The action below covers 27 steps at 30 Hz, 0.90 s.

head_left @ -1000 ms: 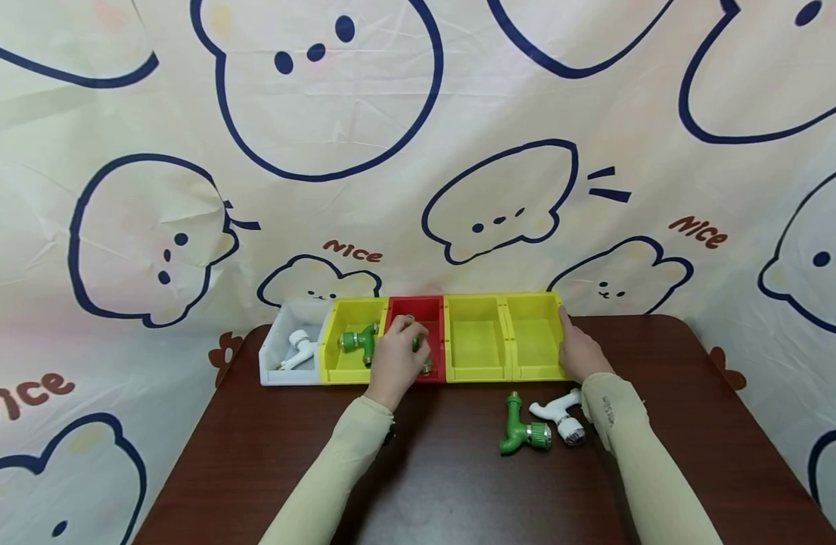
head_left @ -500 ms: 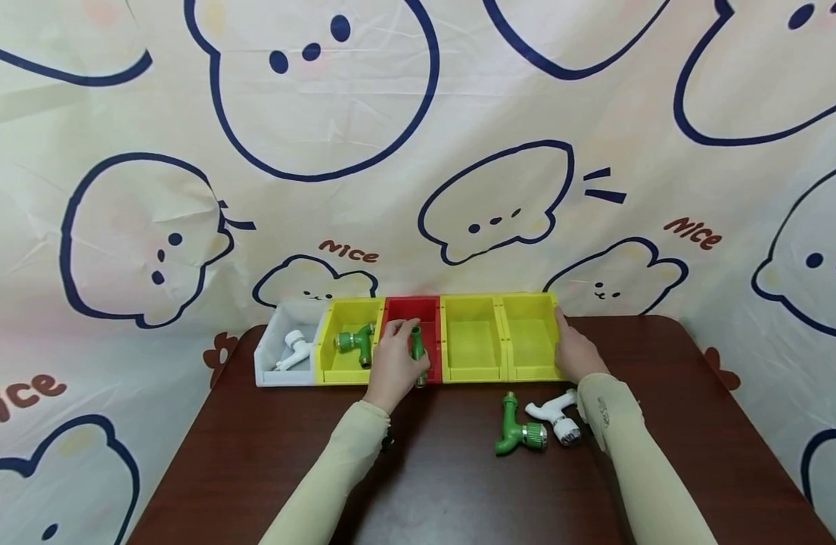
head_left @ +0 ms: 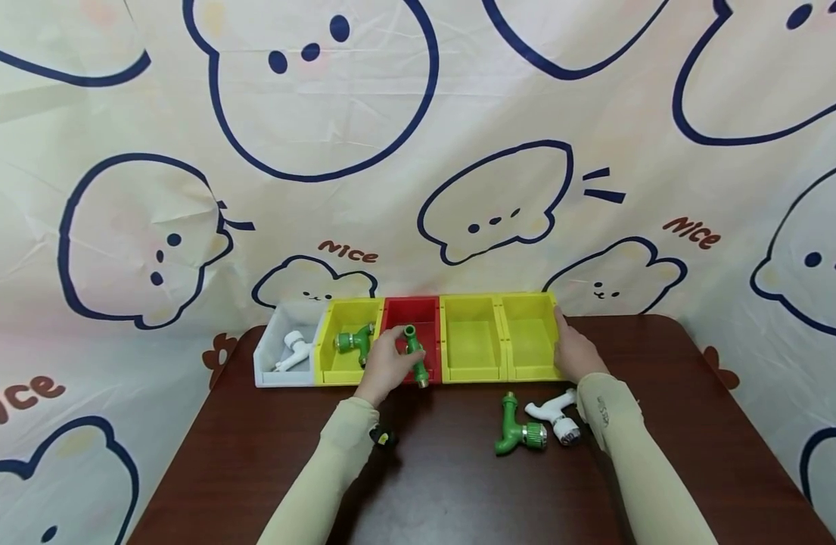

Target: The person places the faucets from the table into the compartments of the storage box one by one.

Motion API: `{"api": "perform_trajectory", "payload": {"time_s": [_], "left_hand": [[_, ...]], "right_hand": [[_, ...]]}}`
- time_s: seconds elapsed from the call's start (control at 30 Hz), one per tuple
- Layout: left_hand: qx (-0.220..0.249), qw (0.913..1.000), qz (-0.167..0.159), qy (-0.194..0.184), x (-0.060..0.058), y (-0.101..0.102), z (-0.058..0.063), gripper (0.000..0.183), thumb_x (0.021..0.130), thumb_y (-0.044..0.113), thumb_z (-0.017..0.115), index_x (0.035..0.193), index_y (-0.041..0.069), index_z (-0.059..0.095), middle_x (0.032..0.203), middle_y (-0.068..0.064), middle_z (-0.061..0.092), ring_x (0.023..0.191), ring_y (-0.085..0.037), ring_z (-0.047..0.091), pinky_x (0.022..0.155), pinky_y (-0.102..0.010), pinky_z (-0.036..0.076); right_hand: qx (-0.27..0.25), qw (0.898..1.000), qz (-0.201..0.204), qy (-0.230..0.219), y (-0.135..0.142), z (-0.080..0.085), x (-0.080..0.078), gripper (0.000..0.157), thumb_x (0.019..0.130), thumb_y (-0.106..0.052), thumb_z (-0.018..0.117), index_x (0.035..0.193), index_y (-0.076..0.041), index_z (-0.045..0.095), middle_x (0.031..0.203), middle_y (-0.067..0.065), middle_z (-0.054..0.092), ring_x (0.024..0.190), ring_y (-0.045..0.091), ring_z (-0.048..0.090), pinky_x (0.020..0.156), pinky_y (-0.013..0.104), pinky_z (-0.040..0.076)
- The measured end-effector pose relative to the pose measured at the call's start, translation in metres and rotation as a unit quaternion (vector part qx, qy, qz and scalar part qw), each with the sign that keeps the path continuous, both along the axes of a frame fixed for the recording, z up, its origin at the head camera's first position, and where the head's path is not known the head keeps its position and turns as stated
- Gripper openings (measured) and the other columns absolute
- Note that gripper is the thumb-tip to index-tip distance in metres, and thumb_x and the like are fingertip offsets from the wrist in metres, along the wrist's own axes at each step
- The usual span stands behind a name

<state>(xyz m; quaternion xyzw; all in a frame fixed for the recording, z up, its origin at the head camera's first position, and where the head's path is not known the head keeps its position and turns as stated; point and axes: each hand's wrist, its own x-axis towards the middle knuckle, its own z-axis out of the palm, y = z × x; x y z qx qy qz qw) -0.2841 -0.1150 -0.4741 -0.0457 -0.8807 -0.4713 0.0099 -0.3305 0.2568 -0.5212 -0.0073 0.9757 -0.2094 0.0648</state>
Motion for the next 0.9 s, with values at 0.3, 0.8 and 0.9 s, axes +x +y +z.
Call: {"api": "perform_trajectory", "payload": {"time_s": [0.3, 0.8, 0.9], "left_hand": [[0.034, 0.9986, -0.005, 0.040, -0.003, 0.000, -0.001, 0.056, 0.099, 0.017, 0.071, 0.151, 0.008, 0.051, 0.130, -0.017, 0.057, 0.101, -0.026, 0.055, 0.090, -0.039, 0.056], [-0.139, 0.9752, 0.054, 0.163, -0.008, 0.007, 0.002, 0.053, 0.087, 0.024, 0.085, 0.135, 0.007, 0.069, 0.119, -0.014, 0.069, 0.092, -0.027, 0.067, 0.085, -0.045, 0.063], [-0.152, 0.9734, 0.061, 0.160, -0.012, 0.008, 0.001, 0.053, 0.086, 0.023, 0.086, 0.134, 0.007, 0.069, 0.119, -0.015, 0.069, 0.092, -0.029, 0.069, 0.085, -0.045, 0.064]], "right_hand": [[0.002, 1.000, 0.001, 0.009, -0.001, 0.002, 0.004, 0.070, 0.109, -0.009, 0.034, 0.166, -0.006, -0.005, 0.145, 0.035, 0.048, 0.100, 0.035, 0.061, 0.092, 0.054, 0.053], [0.002, 1.000, 0.005, 0.007, -0.002, 0.001, 0.002, 0.069, 0.109, -0.009, 0.034, 0.166, -0.005, -0.004, 0.146, 0.035, 0.047, 0.103, 0.037, 0.062, 0.092, 0.055, 0.053], [0.005, 1.000, 0.007, 0.011, -0.002, 0.001, 0.003, 0.069, 0.108, -0.008, 0.034, 0.166, -0.005, -0.004, 0.145, 0.035, 0.047, 0.104, 0.038, 0.062, 0.093, 0.055, 0.053]]}}
